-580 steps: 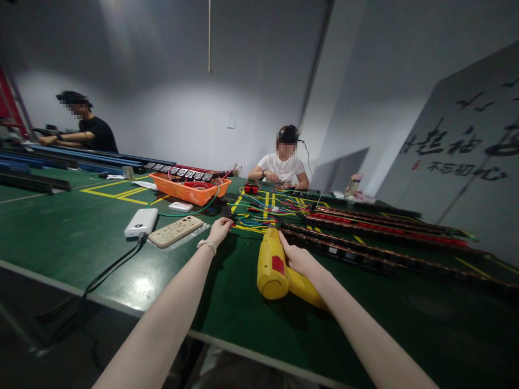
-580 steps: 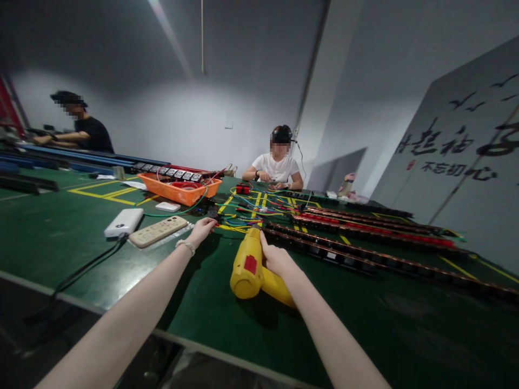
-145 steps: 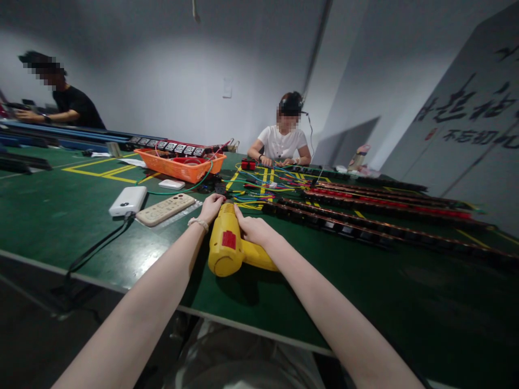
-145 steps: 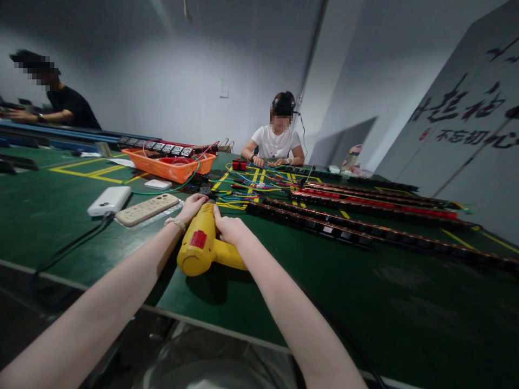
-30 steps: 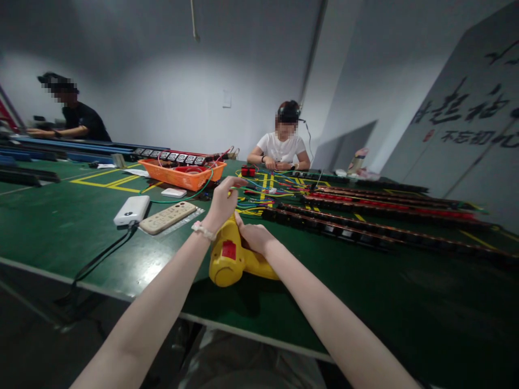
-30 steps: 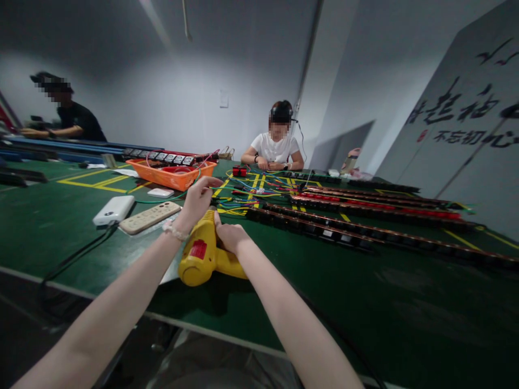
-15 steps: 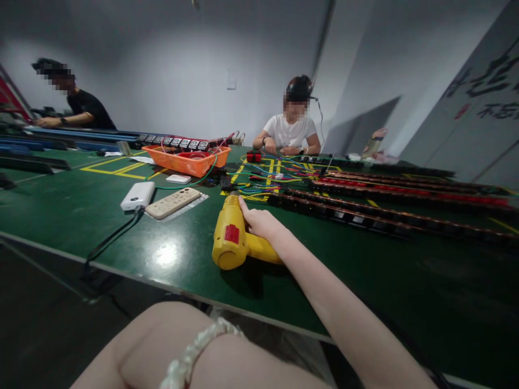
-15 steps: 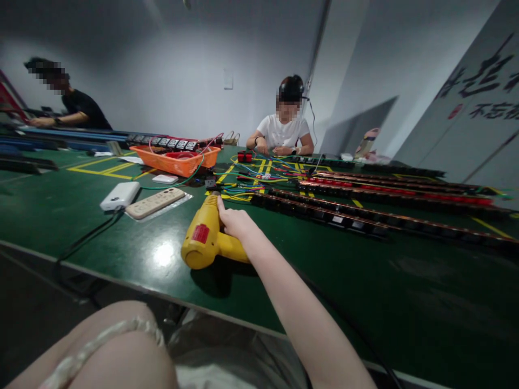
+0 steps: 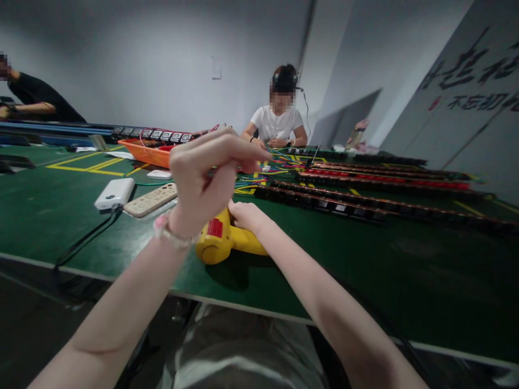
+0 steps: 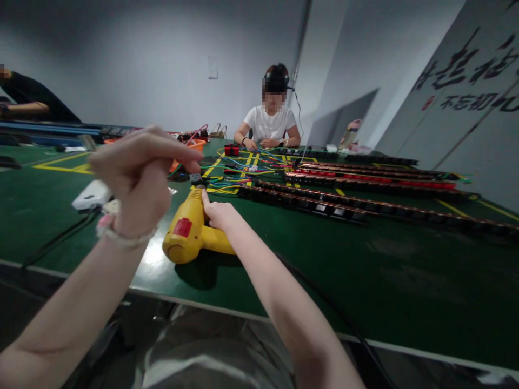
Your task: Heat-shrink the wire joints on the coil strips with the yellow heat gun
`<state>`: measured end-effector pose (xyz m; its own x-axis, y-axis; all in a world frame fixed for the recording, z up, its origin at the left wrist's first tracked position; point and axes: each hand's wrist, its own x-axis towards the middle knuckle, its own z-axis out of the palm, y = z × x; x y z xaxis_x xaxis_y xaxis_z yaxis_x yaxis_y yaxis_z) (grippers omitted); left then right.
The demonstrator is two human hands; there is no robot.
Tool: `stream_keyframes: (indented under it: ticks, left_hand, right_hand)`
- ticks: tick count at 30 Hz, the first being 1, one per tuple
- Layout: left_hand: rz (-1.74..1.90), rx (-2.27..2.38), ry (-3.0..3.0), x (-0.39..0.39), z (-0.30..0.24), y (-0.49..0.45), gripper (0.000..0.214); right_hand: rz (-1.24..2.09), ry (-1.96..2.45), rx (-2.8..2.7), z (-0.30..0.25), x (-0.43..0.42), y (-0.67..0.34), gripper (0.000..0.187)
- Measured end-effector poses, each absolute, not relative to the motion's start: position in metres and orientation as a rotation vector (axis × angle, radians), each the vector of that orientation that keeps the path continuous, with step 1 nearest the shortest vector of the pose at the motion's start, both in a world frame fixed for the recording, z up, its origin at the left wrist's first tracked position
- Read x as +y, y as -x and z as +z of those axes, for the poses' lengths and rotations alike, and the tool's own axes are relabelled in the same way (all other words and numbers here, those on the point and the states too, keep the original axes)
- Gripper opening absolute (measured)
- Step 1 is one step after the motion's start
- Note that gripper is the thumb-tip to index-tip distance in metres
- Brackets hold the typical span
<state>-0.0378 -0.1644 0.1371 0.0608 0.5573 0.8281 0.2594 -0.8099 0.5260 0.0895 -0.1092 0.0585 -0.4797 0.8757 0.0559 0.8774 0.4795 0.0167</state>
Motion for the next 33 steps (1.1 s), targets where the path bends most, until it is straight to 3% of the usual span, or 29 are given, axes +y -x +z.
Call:
stream_keyframes:
  ticks: [4, 8, 12, 21, 28, 33]
  left_hand:
    - [1.826, 1.017, -2.198, -0.062, 0.108, 0.043, 0.027]
    - [1.386, 1.422, -2.236, 0.018, 0.031, 0.076, 0.028]
    - [0.971, 1.5, -2.352, 0.039, -0.009, 0.09, 0.027]
    - [0.886, 1.329, -2.412, 0.041, -0.012, 0.083, 0.051]
    - [0.797, 1.351, -2.475, 0.041, -0.005, 0.079, 0.033]
    - [0.776, 1.326, -2.574, 0.042, -0.004, 0.081, 0.042]
  right_hand:
    - [-0.1, 1.584, -2.665, 0.055, -0.105, -0.089, 0.088]
    - [-0.181, 1.557, -2.654, 0.052, -0.106, -0.09, 0.085]
    - [-0.185, 1.558, -2.651, 0.051, -0.106, -0.091, 0.086]
    - [-0.172, 1.61, -2.672, 0.053, -0.106, -0.091, 0.087]
    - [-0.147, 1.626, -2.668, 0.051, -0.102, -0.091, 0.086]
    - [-0.134, 1.638, -2.673, 0.052, -0.103, -0.091, 0.088]
